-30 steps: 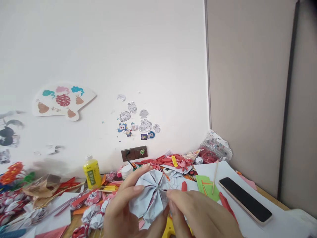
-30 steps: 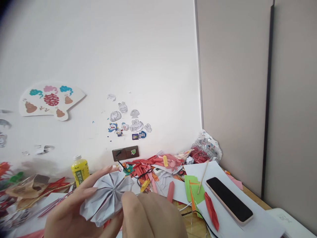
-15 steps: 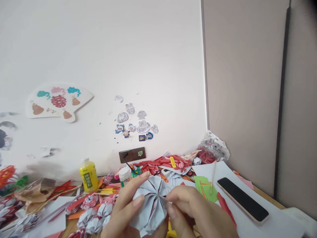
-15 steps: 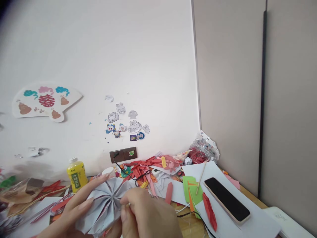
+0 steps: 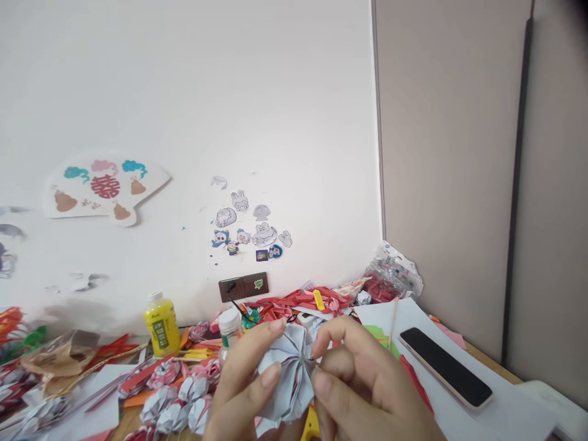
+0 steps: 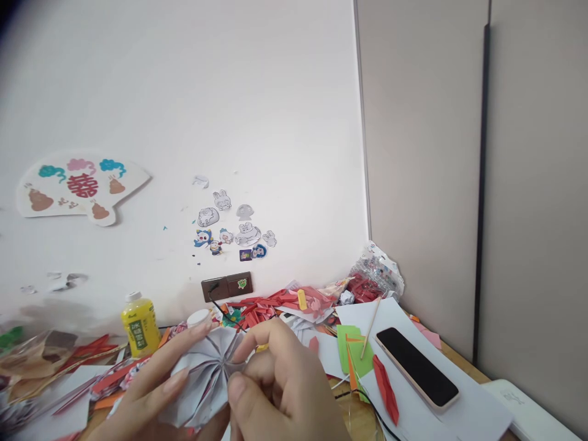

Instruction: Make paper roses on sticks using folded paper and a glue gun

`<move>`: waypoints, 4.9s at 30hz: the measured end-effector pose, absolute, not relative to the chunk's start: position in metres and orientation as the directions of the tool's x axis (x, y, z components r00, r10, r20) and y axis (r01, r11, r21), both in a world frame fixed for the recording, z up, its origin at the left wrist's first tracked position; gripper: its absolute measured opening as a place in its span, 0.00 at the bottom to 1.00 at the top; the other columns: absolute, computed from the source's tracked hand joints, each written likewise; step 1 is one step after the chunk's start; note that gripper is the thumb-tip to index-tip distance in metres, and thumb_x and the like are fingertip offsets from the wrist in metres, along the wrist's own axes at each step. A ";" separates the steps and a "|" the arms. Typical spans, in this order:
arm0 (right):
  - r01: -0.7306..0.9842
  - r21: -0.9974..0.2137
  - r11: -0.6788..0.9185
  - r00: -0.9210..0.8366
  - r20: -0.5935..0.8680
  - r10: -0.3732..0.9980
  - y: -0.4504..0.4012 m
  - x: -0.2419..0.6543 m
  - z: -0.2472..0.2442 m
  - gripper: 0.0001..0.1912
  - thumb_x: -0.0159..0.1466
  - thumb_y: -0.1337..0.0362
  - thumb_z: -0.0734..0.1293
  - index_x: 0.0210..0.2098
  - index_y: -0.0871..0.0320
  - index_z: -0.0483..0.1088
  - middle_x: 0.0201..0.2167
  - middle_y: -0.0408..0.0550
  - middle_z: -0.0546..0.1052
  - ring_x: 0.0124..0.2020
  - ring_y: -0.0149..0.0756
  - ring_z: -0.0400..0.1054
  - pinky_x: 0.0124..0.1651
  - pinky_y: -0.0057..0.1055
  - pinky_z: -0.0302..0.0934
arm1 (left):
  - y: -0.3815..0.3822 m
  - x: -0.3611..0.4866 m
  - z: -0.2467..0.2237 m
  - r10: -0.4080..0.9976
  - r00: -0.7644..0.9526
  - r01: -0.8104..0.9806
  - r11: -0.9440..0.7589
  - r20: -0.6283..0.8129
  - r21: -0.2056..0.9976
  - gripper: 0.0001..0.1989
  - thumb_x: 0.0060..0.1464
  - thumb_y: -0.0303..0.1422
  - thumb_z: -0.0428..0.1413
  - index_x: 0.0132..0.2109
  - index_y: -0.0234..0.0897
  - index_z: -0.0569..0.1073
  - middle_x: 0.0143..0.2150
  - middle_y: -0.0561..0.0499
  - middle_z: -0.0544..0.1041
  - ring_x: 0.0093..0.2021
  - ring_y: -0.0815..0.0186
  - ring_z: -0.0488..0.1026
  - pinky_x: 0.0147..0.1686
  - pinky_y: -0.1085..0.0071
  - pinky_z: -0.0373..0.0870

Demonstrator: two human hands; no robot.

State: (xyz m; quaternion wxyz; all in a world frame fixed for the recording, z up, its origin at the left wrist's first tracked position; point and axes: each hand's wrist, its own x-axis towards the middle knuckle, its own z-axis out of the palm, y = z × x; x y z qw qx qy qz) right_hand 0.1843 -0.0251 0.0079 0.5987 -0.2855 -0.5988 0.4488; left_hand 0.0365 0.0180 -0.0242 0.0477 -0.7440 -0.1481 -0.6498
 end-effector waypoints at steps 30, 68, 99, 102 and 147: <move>0.336 -0.694 0.637 -0.201 0.607 0.769 -0.004 0.192 -0.005 0.03 0.64 0.67 0.56 0.37 0.53 0.57 0.17 0.35 0.64 0.19 0.28 0.57 0.21 0.19 0.51 | 0.028 0.046 -0.017 0.401 -0.131 0.153 -0.895 0.907 0.418 0.24 0.43 0.19 0.62 0.46 0.47 0.70 0.54 0.50 0.72 0.55 0.60 0.69 0.47 0.64 0.72; 0.159 -0.851 0.501 -0.426 0.399 0.812 0.007 0.243 0.011 0.07 0.65 0.70 0.59 0.36 0.56 0.68 0.29 0.43 0.76 0.29 0.31 0.69 0.32 0.26 0.62 | 0.044 0.040 -0.010 0.570 -0.397 0.374 -0.615 0.719 0.694 0.27 0.38 0.42 0.65 0.46 0.37 0.69 0.48 0.42 0.70 0.48 0.50 0.70 0.40 0.57 0.71; -0.539 -0.807 0.244 -0.318 0.462 0.828 0.091 0.255 -0.030 0.13 0.60 0.58 0.70 0.39 0.61 0.75 0.34 0.51 0.78 0.26 0.27 0.69 0.32 0.26 0.64 | 0.078 0.030 -0.012 0.890 -0.231 -0.464 -0.455 0.392 0.760 0.16 0.46 0.32 0.63 0.36 0.41 0.62 0.33 0.47 0.82 0.36 0.63 0.79 0.44 0.64 0.71; -0.555 -0.786 0.272 -0.223 0.456 0.862 0.098 0.250 -0.034 0.13 0.58 0.57 0.71 0.36 0.61 0.76 0.32 0.48 0.77 0.26 0.26 0.67 0.32 0.25 0.63 | 0.079 0.034 -0.015 0.859 -0.321 -0.463 -0.509 0.398 0.726 0.21 0.46 0.28 0.62 0.42 0.45 0.58 0.33 0.51 0.82 0.35 0.65 0.80 0.44 0.64 0.72; 0.115 -0.784 0.611 -0.117 0.600 0.792 0.060 0.209 -0.015 0.07 0.59 0.67 0.66 0.36 0.58 0.76 0.29 0.44 0.76 0.28 0.32 0.68 0.32 0.27 0.62 | 0.063 0.050 -0.023 0.805 0.301 0.515 -0.589 0.512 0.623 0.13 0.51 0.37 0.50 0.32 0.41 0.80 0.20 0.50 0.77 0.22 0.61 0.72 0.24 0.70 0.64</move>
